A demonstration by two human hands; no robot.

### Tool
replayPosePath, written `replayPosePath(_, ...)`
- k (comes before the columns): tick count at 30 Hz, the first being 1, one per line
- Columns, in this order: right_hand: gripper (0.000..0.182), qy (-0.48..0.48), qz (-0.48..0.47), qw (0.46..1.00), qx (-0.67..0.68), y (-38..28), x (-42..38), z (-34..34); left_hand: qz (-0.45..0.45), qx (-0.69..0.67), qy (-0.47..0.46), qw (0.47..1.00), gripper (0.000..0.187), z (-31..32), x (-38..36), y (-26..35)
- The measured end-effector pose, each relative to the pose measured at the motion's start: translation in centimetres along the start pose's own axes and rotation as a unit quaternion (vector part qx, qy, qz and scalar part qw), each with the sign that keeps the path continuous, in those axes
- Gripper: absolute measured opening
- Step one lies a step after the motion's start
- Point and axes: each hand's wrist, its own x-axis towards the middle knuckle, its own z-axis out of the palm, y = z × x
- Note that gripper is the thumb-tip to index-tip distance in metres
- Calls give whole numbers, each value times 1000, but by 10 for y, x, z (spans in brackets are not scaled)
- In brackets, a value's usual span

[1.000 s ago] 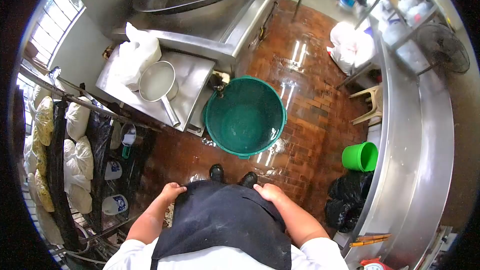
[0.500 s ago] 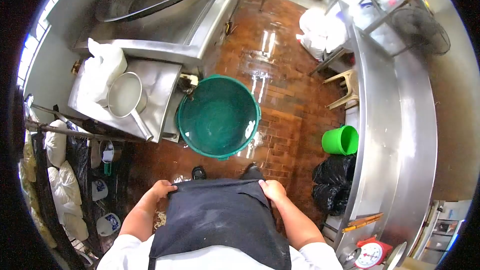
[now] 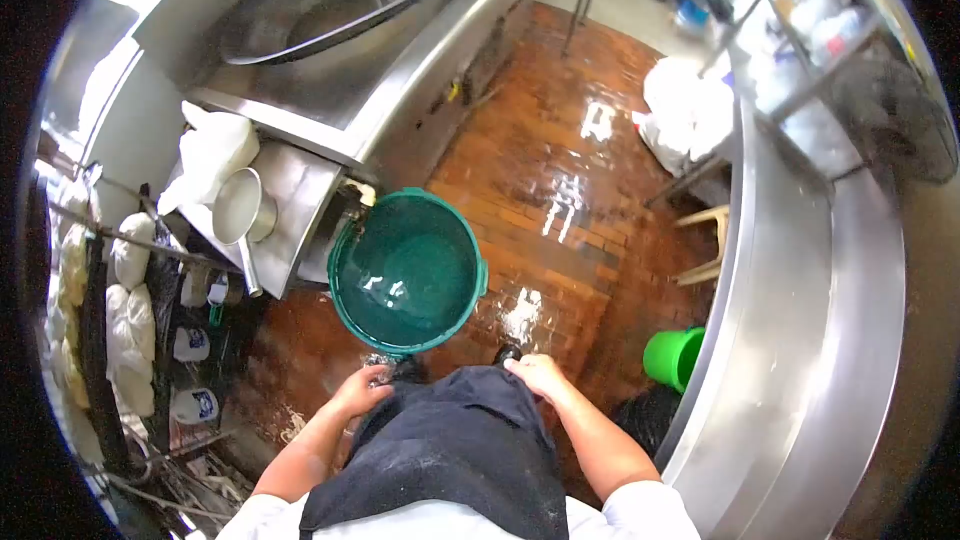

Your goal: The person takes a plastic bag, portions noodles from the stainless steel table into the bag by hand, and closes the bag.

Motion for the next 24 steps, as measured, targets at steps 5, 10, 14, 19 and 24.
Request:
replayPosePath(5,19,-256,-17,951,173,-64,-18,-16,258,3,18,966,61,16,11,116)
replayPosePath(10,26,-145,-181,972,-27,-121,-65,-28,312,-8,-72,947,28,25,26,160)
replayPosePath(14,19,-206,-44,977,29,-108,-58,-42,254,-39,-109,960,32,27,22,144)
replayPosePath(19,10,-289,-74,952,-67,-100,-74,-43,218,-96,-168,957,30,15,2,108)
replayPosePath(24,11,-287,-60,949,-119,-124,-89,-51,247,-131,-135,951,29,21,-2,86)
